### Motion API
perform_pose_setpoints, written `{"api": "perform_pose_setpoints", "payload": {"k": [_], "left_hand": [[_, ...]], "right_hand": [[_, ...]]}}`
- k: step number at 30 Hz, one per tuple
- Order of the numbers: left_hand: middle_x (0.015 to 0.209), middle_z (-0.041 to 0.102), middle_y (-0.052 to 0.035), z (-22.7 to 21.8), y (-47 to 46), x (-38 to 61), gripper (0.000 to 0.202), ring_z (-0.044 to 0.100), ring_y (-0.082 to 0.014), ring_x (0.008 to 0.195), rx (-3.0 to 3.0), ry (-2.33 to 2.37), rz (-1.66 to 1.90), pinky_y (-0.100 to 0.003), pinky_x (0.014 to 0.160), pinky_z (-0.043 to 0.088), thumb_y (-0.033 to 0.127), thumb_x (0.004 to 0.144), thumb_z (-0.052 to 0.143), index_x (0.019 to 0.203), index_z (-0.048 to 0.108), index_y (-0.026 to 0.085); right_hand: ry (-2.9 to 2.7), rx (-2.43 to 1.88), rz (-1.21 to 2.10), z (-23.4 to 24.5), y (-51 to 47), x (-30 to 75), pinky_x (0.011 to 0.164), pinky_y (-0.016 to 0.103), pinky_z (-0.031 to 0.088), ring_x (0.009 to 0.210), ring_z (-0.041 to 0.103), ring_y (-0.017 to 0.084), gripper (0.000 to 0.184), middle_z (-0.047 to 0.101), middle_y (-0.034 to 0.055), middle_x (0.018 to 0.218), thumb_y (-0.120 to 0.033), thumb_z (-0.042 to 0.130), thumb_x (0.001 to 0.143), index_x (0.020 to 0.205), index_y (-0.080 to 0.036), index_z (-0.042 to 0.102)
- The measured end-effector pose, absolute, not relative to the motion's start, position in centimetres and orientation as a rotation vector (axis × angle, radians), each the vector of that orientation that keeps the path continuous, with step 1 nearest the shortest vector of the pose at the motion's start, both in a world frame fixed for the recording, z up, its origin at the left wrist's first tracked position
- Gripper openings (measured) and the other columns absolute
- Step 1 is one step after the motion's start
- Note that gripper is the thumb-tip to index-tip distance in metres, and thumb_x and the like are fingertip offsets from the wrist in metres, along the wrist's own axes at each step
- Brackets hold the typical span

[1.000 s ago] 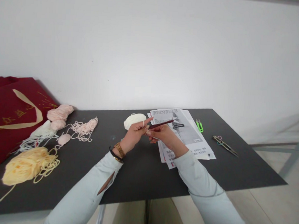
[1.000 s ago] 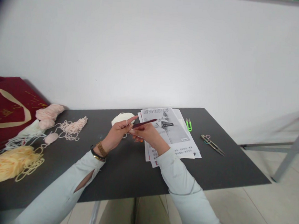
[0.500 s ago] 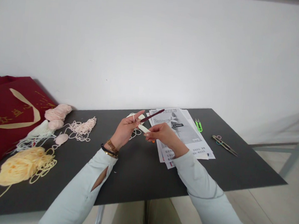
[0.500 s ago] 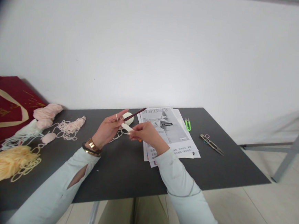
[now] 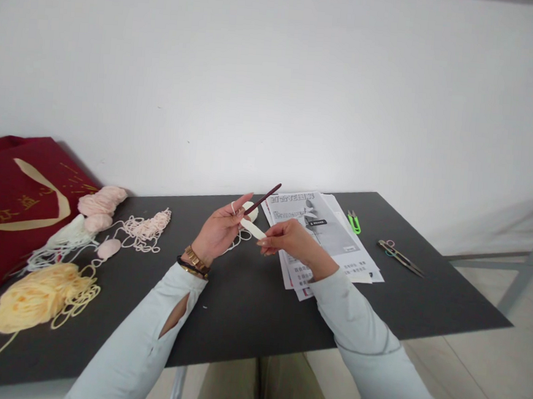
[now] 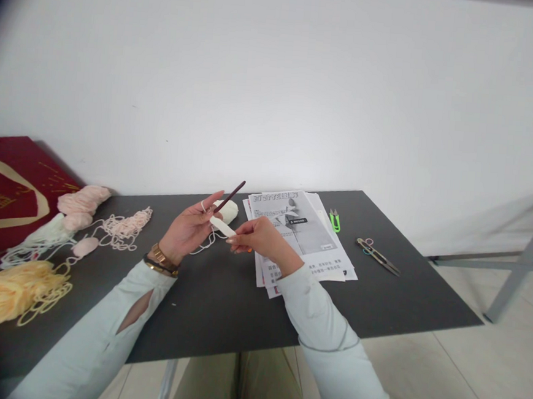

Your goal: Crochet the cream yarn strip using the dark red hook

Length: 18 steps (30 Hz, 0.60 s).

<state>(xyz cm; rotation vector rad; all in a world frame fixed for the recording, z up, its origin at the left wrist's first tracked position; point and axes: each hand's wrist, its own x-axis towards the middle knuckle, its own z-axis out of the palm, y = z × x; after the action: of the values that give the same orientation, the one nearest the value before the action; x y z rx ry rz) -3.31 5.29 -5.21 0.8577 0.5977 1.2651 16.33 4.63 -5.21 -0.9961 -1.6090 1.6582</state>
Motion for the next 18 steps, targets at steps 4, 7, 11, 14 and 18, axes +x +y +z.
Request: {"api": "perform_pose_setpoints", "payload": {"k": [4, 7, 11, 14, 18], "left_hand": [[0.083, 0.066, -0.0016, -5.3, 5.3, -3.3, 0.049, 0.056, -0.0074, 0.066, 0.847, 0.597, 1.270, -0.020, 0.065, 0.046, 0.014, 0.069, 0.079, 0.117, 0.069, 0.017], [0.085, 0.067, -0.0029, -5.3, 5.3, -3.3, 0.049, 0.057, -0.0079, 0.067, 0.849, 0.598, 1.267, -0.020, 0.065, 0.046, 0.014, 0.070, 0.078, 0.118, 0.068, 0.016], [0.078, 0.066, -0.0018, -5.1, 5.5, -4.0, 0.053, 0.058, -0.0090, 0.066, 0.858, 0.585, 1.294, -0.021, 0.065, 0.047, 0.016, 0.073, 0.077, 0.124, 0.065, 0.016], [0.071, 0.064, 0.0005, -5.1, 5.9, -4.8, 0.058, 0.058, -0.0096, 0.065, 0.862, 0.566, 1.332, -0.022, 0.066, 0.047, 0.016, 0.073, 0.077, 0.128, 0.061, 0.018], [0.073, 0.064, -0.0002, -5.1, 6.0, -5.3, 0.059, 0.060, -0.0108, 0.068, 0.867, 0.537, 1.338, -0.023, 0.068, 0.048, 0.015, 0.072, 0.077, 0.128, 0.061, 0.019]], "right_hand": [[-1.609, -1.035, 1.628, -5.4, 4.7, 16.3, 0.052, 0.018, 0.048, 0.055, 0.062, 0.011, 0.039, 0.069, 0.0066, 0.064, -0.044, 0.089, 0.058, 0.068, -0.010, 0.072], [-1.650, -1.094, 1.591, -5.8, 4.9, 16.4, 0.051, 0.019, 0.049, 0.053, 0.061, 0.011, 0.038, 0.068, 0.0066, 0.062, -0.043, 0.089, 0.058, 0.067, -0.011, 0.071], [-1.711, -1.149, 1.520, -6.4, 5.3, 16.7, 0.045, 0.019, 0.046, 0.050, 0.057, 0.011, 0.030, 0.066, 0.0051, 0.060, -0.035, 0.087, 0.060, 0.069, -0.011, 0.072], [-1.636, -1.161, 1.388, -6.0, 5.5, 17.0, 0.042, 0.019, 0.043, 0.049, 0.052, 0.009, 0.031, 0.064, 0.0026, 0.066, -0.040, 0.081, 0.065, 0.078, -0.013, 0.072], [-1.477, -0.950, 1.362, -3.5, 4.3, 18.2, 0.040, 0.019, 0.037, 0.046, 0.041, 0.007, 0.038, 0.055, -0.0007, 0.064, -0.053, 0.075, 0.072, 0.076, -0.016, 0.067]]}}
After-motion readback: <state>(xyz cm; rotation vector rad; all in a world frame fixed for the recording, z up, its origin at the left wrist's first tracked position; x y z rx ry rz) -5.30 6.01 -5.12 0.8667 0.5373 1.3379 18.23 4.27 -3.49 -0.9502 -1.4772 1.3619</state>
